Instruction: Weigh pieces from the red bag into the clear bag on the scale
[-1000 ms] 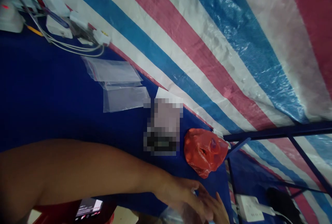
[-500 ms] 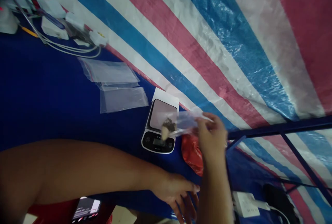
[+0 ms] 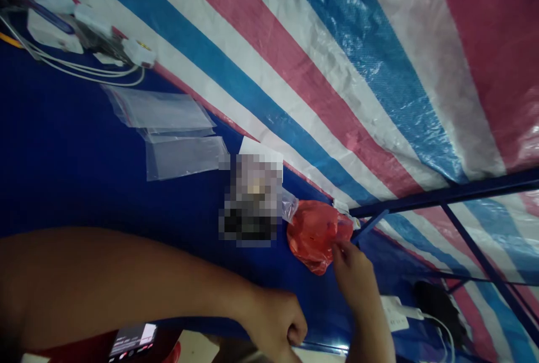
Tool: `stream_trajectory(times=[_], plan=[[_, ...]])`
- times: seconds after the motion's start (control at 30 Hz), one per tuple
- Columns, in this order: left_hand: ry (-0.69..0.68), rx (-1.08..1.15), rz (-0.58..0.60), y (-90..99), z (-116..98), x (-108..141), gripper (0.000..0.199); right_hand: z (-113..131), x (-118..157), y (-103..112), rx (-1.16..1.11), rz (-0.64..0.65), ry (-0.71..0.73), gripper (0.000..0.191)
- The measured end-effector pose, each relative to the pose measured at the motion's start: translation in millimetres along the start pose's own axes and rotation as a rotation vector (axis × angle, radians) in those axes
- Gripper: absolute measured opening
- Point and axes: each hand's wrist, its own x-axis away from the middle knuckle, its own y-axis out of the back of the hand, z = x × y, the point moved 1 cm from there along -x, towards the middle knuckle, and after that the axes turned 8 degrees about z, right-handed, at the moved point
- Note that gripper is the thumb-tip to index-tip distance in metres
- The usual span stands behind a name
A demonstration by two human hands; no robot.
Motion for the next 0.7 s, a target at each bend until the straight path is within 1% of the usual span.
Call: stream_trajectory(times=[0.03,0.07,0.13,0.2,0.27,0.33,0.37,0.43,0.47,0.5,0.53,0.57,0.6,0.63,0.67,0.7], plan=[[-0.029,-0.083,0.008,-1.7,-0.6,1.5,0.038,-0.7,-5.7,-4.8,0.037,0.011,0.066,0.042],[-0.051,-0.144,0.006,-3.1,-0.5,1.7,0.038,1.3,-10.8,-9.3,0.053,-0.008,0.133,0.042],[-0.06,-0.207,-0.018,-4.3,0.5,0.0,0.034,9.5,-19.0,-16.2,0.028,-0.076,0.219,0.044],[-0.046,-0.202,-0.04,-3.3,0.9,-1.1,0.032,18.4,-25.6,-20.6,-0.102,-0.117,0.273,0.059],[-0.044,-0.166,-0.032,-1.0,0.1,-0.4,0.035,25.2,-31.3,-23.3,-0.233,-0.144,0.316,0.083],[-0.041,-0.147,-0.009,1.6,-1.2,1.2,0.038,29.2,-35.7,-25.2,-0.255,-0.177,0.332,0.104],[-0.035,-0.143,0.011,2.6,-1.7,1.9,0.039,29.9,-37.2,-25.7,-0.232,-0.213,0.314,0.11],[-0.023,-0.124,0.059,3.9,-1.5,2.3,0.039,28.0,-38.9,-26.1,-0.165,-0.305,0.203,0.116],[-0.024,-0.113,0.075,4.2,-0.9,2.0,0.038,25.2,-39.5,-26.1,-0.119,-0.349,0.108,0.113],[-0.03,-0.106,0.085,4.3,-0.3,1.5,0.038,21.2,-40.5,-26.4,-0.059,-0.366,0.005,0.106],[-0.038,-0.105,0.086,4.2,0.5,0.9,0.038,16.2,-42.1,-27.3,0.009,-0.345,-0.088,0.094],[-0.043,-0.107,0.083,4.1,1.1,0.3,0.038,10.7,-44.4,-28.9,0.07,-0.281,-0.149,0.079],[-0.045,-0.109,0.076,3.9,1.6,-0.2,0.037,5.0,-47.4,-31.4,0.112,-0.191,-0.169,0.064],[-0.041,-0.11,0.072,3.8,1.7,-0.3,0.037,-0.5,-50.5,-34.3,0.129,-0.104,-0.154,0.049],[-0.037,-0.107,0.075,3.8,1.5,-0.2,0.038,-5.3,-53.6,-37.5,0.128,-0.041,-0.124,0.037],[-0.034,-0.1,0.08,4.0,0.9,0.3,0.038,-9.4,-56.2,-40.7,0.116,-0.013,-0.095,0.028]])
